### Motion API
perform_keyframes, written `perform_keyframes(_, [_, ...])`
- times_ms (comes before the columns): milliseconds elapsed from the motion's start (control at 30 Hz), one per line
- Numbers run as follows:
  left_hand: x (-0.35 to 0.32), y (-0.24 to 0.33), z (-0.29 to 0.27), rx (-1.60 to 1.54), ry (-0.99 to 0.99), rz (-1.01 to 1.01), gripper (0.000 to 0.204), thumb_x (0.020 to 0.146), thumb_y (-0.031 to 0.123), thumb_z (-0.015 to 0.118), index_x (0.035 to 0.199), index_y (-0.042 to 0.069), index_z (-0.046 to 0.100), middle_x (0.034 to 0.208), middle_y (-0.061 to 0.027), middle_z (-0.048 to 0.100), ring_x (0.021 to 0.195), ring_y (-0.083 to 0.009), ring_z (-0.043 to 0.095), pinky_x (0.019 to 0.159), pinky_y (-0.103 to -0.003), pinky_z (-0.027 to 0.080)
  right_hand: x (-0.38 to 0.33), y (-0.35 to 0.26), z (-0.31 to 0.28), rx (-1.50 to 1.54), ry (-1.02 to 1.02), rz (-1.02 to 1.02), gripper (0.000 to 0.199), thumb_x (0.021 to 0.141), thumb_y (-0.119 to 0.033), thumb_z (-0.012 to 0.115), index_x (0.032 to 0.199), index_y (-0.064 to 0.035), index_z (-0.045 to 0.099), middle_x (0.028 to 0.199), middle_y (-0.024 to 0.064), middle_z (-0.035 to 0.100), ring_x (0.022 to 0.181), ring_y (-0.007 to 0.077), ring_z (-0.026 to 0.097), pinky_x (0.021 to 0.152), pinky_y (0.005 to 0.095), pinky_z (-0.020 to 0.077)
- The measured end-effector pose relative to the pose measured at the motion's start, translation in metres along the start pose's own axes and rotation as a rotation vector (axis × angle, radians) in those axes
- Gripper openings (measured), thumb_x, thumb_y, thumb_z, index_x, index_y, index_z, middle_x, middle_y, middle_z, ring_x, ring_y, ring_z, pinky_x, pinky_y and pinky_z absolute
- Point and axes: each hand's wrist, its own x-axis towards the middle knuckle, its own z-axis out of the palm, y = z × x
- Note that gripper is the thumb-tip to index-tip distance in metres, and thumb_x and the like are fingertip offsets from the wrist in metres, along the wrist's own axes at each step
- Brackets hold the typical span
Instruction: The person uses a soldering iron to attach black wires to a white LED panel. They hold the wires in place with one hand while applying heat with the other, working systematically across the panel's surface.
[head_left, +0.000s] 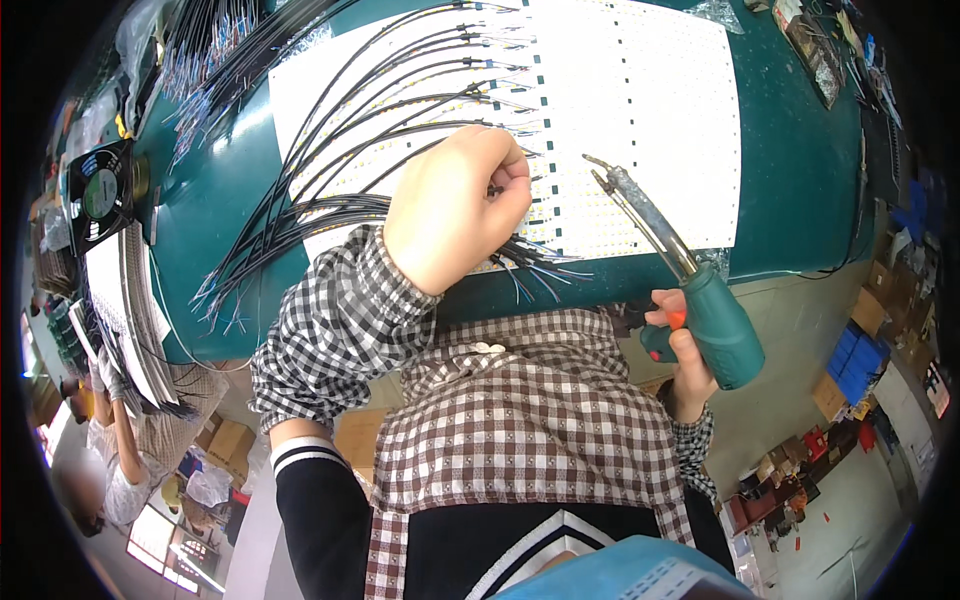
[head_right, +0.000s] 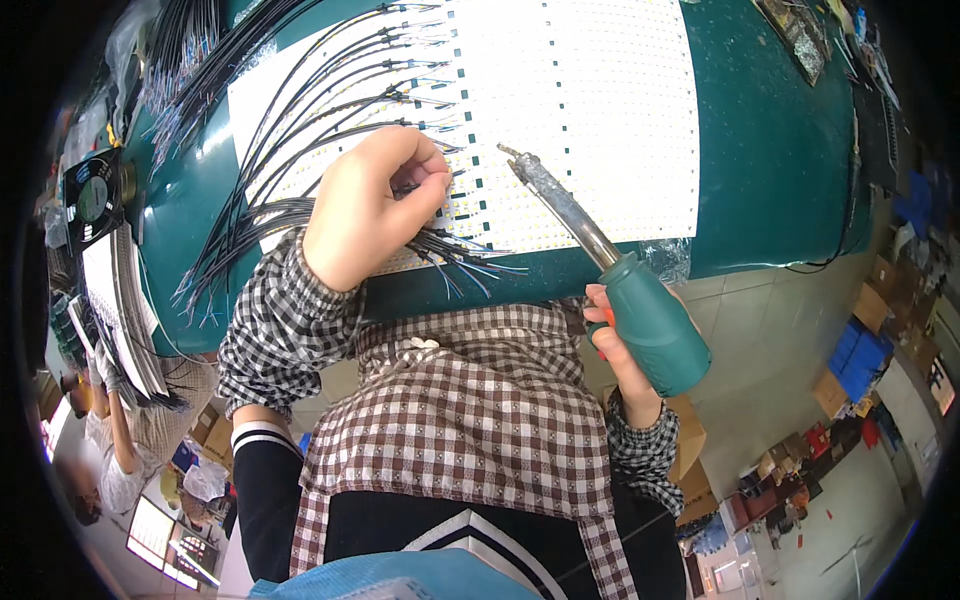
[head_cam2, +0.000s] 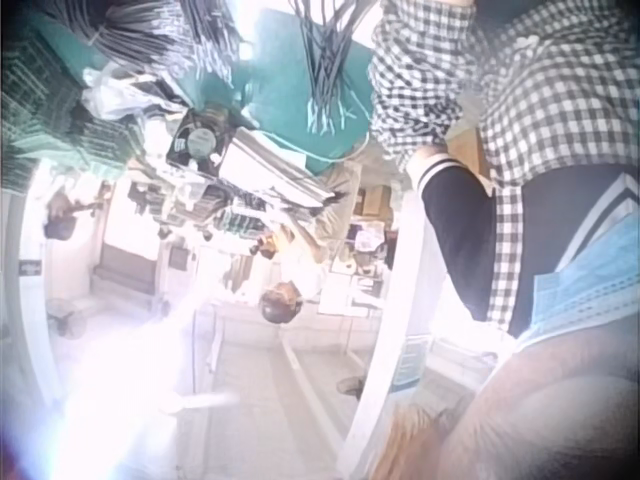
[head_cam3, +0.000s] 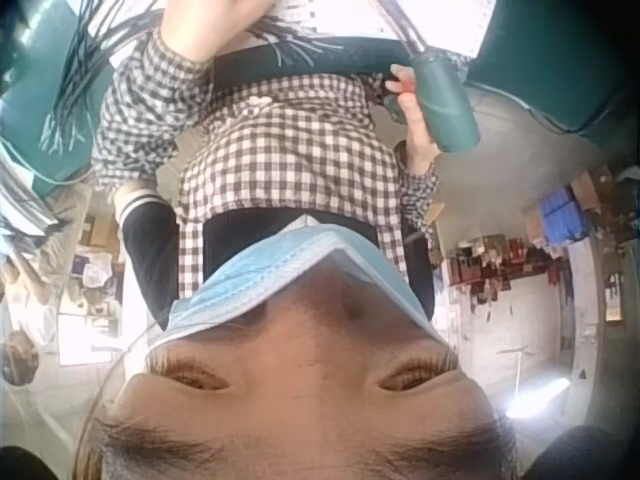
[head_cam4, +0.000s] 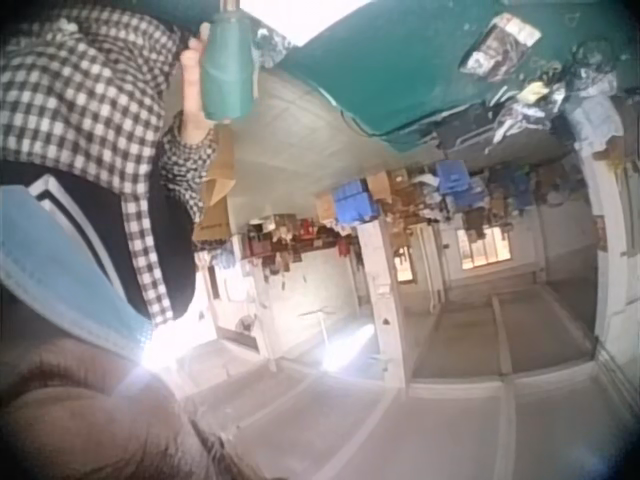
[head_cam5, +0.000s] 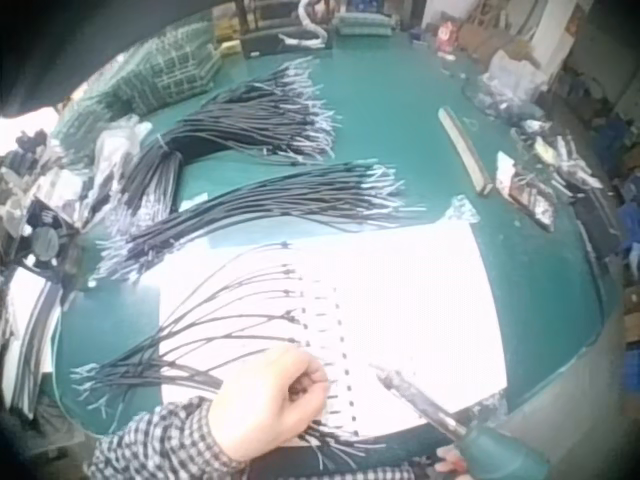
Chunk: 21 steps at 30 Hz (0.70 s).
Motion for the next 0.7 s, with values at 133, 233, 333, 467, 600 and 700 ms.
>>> perform_keyframes(133, [0.002,0.002,0.000,0.025,0.003,-0.010,0.005,0.081,0.007,0.068,0.080,0.005,0.063,0.078,-0.0108,0.063,0.071,-0.0295,0.066,0.064,-0.039,0.053,0.001,0.002,0.000,-0.003,-0.011,-0.009,0.044,0.092,-0.028,0.070,0.116,0.0088,0.064,0.112,0.0274,0.068,0.092,0.0292,0.071,0.080,0.0414,0.0604])
perform_keyframes(233, [0.001,0.004,0.000,0.058,-0.005,-0.008,0.004,0.083,0.006,0.067,0.083,0.004,0.064,0.079,-0.0100,0.062,0.072,-0.0271,0.065,0.064,-0.037,0.052,-0.002,0.005,-0.002,0.068,0.003,0.034,0.056,0.086,-0.020,0.081,0.126,0.0107,0.057,0.109,0.0234,0.071,0.098,0.0298,0.072,0.082,0.0400,0.0625])
perform_keyframes(333, [0.000,0.004,0.000,0.148,-0.031,-0.003,0.003,0.085,0.004,0.067,0.087,0.003,0.065,0.082,-0.0077,0.062,0.074,-0.0200,0.064,0.066,-0.031,0.052,-0.003,0.013,-0.008,0.063,-0.042,-0.016,0.065,0.082,-0.015,0.086,0.131,0.0119,0.054,0.106,0.0205,0.072,0.098,0.0287,0.073,0.082,0.0382,0.0633])
perform_keyframes(467, [0.000,0.004,0.000,0.156,-0.033,0.003,0.003,0.085,0.004,0.066,0.087,0.003,0.065,0.083,-0.0079,0.062,0.072,-0.0208,0.064,0.065,-0.031,0.052,-0.007,0.025,-0.016,-0.015,-0.094,-0.084,0.067,0.080,-0.014,0.088,0.132,0.0124,0.054,0.106,0.0187,0.073,0.092,0.0248,0.075,0.081,0.0360,0.0627])
perform_keyframes(600, [0.002,0.004,-0.001,0.150,-0.046,0.015,0.003,0.085,0.004,0.066,0.087,0.003,0.064,0.083,-0.0083,0.062,0.071,-0.0214,0.063,0.064,-0.031,0.051,-0.010,0.028,-0.015,-0.029,-0.089,-0.029,0.069,0.079,-0.015,0.089,0.132,0.0123,0.055,0.109,0.0181,0.072,0.091,0.0236,0.075,0.082,0.0352,0.0626])
perform_keyframes(700, [0.002,0.003,-0.002,0.148,-0.050,0.015,0.003,0.085,0.004,0.066,0.087,0.003,0.064,0.083,-0.0087,0.062,0.072,-0.0221,0.064,0.064,-0.031,0.052,-0.010,0.030,-0.015,-0.052,-0.096,-0.017,0.069,0.078,-0.013,0.089,0.133,0.0120,0.055,0.112,0.0187,0.072,0.093,0.0242,0.075,0.082,0.0349,0.0628])
